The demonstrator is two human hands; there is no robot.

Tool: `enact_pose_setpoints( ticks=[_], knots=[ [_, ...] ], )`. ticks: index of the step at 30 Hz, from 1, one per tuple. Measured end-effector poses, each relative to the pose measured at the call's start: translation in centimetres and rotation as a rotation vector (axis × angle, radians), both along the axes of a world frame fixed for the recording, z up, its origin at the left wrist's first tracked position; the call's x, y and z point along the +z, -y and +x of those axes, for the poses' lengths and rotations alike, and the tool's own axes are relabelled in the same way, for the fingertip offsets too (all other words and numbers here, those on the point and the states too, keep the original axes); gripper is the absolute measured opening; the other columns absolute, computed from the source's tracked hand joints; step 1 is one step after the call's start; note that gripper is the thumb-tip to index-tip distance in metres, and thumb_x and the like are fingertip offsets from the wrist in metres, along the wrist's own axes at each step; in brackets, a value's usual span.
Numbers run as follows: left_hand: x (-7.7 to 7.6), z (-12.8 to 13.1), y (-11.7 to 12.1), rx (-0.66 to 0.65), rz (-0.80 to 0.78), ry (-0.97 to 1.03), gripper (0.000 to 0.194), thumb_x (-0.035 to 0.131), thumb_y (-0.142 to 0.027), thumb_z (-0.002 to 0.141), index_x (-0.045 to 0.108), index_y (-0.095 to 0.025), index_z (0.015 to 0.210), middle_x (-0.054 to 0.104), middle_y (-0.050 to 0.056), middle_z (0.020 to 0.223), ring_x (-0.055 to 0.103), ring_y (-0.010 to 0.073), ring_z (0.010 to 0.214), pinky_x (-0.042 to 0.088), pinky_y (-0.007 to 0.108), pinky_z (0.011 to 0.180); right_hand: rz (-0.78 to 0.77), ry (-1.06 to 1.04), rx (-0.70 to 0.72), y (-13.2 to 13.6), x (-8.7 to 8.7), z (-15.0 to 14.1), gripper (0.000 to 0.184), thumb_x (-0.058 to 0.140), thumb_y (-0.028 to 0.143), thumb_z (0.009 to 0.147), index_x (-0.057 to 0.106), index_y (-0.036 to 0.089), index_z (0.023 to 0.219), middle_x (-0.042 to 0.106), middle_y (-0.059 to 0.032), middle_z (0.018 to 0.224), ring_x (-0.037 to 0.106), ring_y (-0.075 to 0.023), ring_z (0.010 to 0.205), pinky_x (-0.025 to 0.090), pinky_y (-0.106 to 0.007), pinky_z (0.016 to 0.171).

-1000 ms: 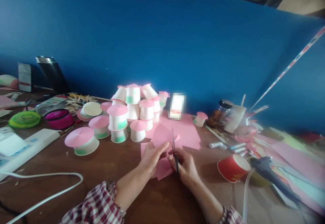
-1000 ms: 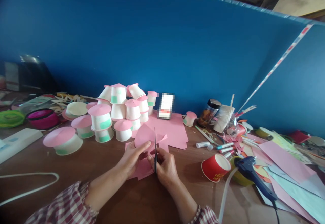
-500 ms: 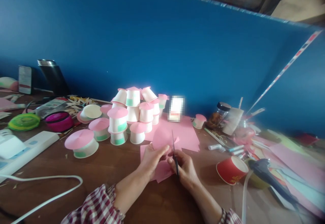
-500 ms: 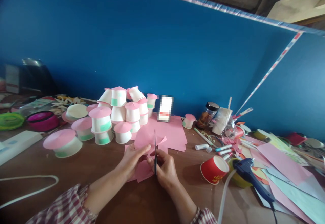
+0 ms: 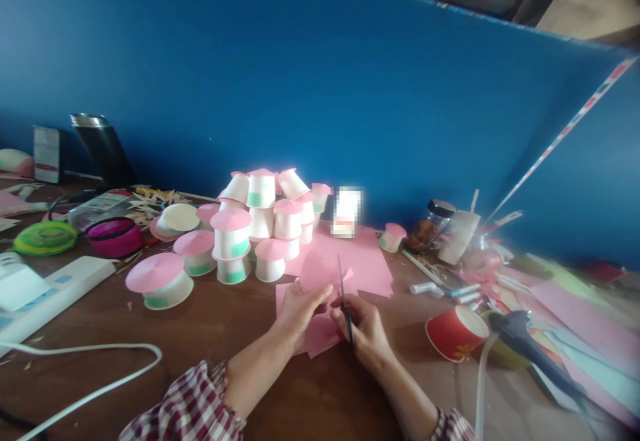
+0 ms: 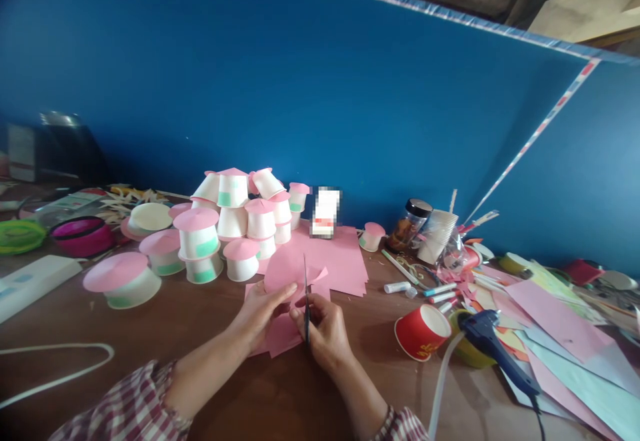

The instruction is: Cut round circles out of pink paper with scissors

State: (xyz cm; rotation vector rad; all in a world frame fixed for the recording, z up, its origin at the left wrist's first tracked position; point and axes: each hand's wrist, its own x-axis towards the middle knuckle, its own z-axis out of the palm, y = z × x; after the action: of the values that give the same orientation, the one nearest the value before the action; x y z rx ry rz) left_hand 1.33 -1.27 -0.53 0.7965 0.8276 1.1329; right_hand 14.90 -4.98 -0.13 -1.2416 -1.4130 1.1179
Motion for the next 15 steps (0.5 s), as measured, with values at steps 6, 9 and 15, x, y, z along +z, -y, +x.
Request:
enact_pose_setpoints(
  ticks=[6,9,15],
  knots=[
    [-0.1,-0.01,0.02,0.009,0.018,0.002,0.031,0.073,-0.036,0.065,0.066,-0.012,0.085,0.065,0.007,0.074,0.06,0.0164,0.063,0.046,0.028,0.059,0.01,-0.004,-0.008,-0.06,-0.03,0.05,0.029,0.072,0.036,0.071,0.062,0.013,0.086,0.053,0.0035,0.053,0.047,-0.0104,0.046,0.037,-0.02,0.044],
    [-0.23,-0.05,0.01,0.019,0.004,-0.012,0.035,0.073,-0.038,0.066,0.065,-0.013,0.09,0.066,0.009,0.08,0.062,0.0183,0.067,0.047,0.029,0.062,0.005,-0.011,-0.006,-0.06,-0.04,0.07,0.031,0.073,0.038,0.07,0.063,0.013,0.086,0.054,0.0029,0.054,0.049,-0.0108,0.046,0.039,-0.02,0.044],
    [0.1,-0.03,0.02,0.056,-0.008,-0.046,0.036,0.074,-0.039,0.064,0.068,-0.013,0.088,0.068,0.01,0.083,0.063,0.0187,0.07,0.047,0.028,0.062,-0.001,-0.003,0.004,0.05,0.0,0.02,0.034,0.073,0.04,0.069,0.063,0.013,0.087,0.053,0.003,0.053,0.048,-0.0107,0.046,0.039,-0.02,0.043]
  ],
)
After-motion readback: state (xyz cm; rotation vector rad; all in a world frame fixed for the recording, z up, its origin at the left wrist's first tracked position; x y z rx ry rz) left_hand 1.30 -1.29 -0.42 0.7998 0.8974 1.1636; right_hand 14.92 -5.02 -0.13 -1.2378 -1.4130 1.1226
